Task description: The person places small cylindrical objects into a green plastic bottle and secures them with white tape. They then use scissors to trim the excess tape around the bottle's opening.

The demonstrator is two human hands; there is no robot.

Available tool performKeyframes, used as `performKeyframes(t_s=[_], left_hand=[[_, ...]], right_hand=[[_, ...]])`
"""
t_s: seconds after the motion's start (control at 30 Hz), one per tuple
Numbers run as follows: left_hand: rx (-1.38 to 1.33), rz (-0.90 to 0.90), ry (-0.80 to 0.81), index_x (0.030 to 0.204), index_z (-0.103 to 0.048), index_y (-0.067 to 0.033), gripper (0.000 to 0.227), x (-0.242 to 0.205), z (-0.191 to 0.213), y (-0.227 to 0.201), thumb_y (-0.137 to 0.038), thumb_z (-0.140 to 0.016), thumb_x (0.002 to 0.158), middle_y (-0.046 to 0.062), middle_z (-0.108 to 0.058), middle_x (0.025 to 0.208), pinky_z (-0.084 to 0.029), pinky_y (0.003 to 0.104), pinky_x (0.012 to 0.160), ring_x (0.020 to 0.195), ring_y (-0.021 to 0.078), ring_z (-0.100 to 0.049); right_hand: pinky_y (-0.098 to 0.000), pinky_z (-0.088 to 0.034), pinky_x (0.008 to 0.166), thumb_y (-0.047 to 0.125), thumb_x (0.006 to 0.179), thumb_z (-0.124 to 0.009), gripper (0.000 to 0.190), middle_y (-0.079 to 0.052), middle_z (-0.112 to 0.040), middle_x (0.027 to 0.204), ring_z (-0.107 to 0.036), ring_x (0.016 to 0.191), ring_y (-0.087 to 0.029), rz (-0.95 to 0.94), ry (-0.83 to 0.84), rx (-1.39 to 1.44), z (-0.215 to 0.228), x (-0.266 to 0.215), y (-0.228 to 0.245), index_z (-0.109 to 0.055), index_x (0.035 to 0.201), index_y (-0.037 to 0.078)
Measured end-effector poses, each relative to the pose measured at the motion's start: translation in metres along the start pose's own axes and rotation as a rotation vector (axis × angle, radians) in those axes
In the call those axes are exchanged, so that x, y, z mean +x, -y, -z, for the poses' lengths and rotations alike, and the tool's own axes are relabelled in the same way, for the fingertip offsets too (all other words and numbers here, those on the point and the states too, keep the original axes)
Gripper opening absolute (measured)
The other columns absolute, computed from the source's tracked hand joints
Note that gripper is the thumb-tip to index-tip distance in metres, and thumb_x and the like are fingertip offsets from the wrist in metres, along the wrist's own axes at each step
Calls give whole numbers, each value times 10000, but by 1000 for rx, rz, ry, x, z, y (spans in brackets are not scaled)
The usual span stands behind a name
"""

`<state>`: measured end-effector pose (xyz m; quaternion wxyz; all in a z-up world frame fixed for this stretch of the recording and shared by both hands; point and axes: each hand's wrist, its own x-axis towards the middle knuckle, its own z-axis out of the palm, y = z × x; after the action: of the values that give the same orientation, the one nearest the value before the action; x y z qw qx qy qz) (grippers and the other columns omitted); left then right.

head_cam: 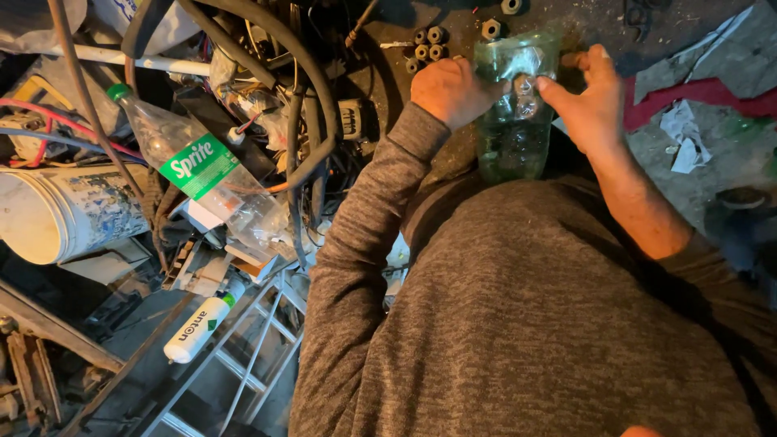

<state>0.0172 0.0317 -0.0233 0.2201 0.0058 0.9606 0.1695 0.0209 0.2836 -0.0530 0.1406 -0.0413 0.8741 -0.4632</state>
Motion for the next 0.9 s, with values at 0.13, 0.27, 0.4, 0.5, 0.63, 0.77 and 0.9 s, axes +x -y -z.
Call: performKeyframes(t_s=[0.13, 0.27, 0.4, 0.5, 0.63, 0.77, 0.9], left_hand=[[36, 29, 9, 917, -699, 36, 883, -3, -4, -1, -830, -560, 820, 179, -702, 769, -584, 414, 607, 702, 295, -725], [39, -44, -82, 823, -701, -13, 817, 8, -12, -2, -822, -589, 790, 148, -667, 701, -563, 414, 514, 624, 275, -692], [198, -122, 38, 781, -697, -32, 727, 9, -11, 2, -743, -581, 885, 85, -639, 639, -536, 406, 445, 530, 208, -634], [103, 75, 354, 778, -701, -70, 730, 7, 29, -16, -763, -516, 913, 19, -634, 679, -538, 376, 497, 533, 123, -646], [-14, 133, 399, 763, -700, -99, 653, 13, 25, -9, -723, -539, 869, 57, -670, 643, -571, 362, 478, 535, 145, -677], [-59, 54, 281, 799, -753, -41, 777, 2, 46, -13, -799, -587, 826, 148, -702, 760, -582, 415, 654, 722, 261, -719], [-4, -75, -145, 873, -733, 37, 865, 8, -13, 5, -813, -652, 737, 194, -724, 796, -596, 452, 636, 762, 332, -739]], right_hand=[[-322, -384, 1084, -2, 935, -782, 619, -179, -552, 1383, -499, 1318, -217, 84, -24, 540, -12, 1, -27, -374, 1389, -101], [-311, -510, 1058, 44, 1067, -706, 397, -153, -678, 1352, -634, 1247, -199, -116, 135, 566, -10, -1, -22, -496, 1384, -71], [-313, -512, 1035, 47, 1075, -711, 391, -161, -660, 1343, -628, 1250, -202, -48, 42, 385, -14, -4, -22, -491, 1378, -65], [-302, -498, 1023, 72, 1114, -658, 253, -140, -696, 1315, -615, 1209, -160, -12, 90, 361, -10, -4, 0, -532, 1301, -43], [-299, -478, 910, 104, 1142, -665, 216, -126, -678, 1160, -552, 1000, -140, -84, 96, 391, -13, 2, -5, -567, 1280, -31], [-326, -465, 1007, 100, 1088, -689, 410, -123, -608, 1243, -525, 1125, -151, -68, 152, 477, -23, 8, -18, -476, 1398, -64], [-338, -468, 1194, -3, 1122, -672, 458, -154, -607, 1472, -579, 1376, -180, 115, 113, 561, -31, 4, -33, -442, 1505, -99]])
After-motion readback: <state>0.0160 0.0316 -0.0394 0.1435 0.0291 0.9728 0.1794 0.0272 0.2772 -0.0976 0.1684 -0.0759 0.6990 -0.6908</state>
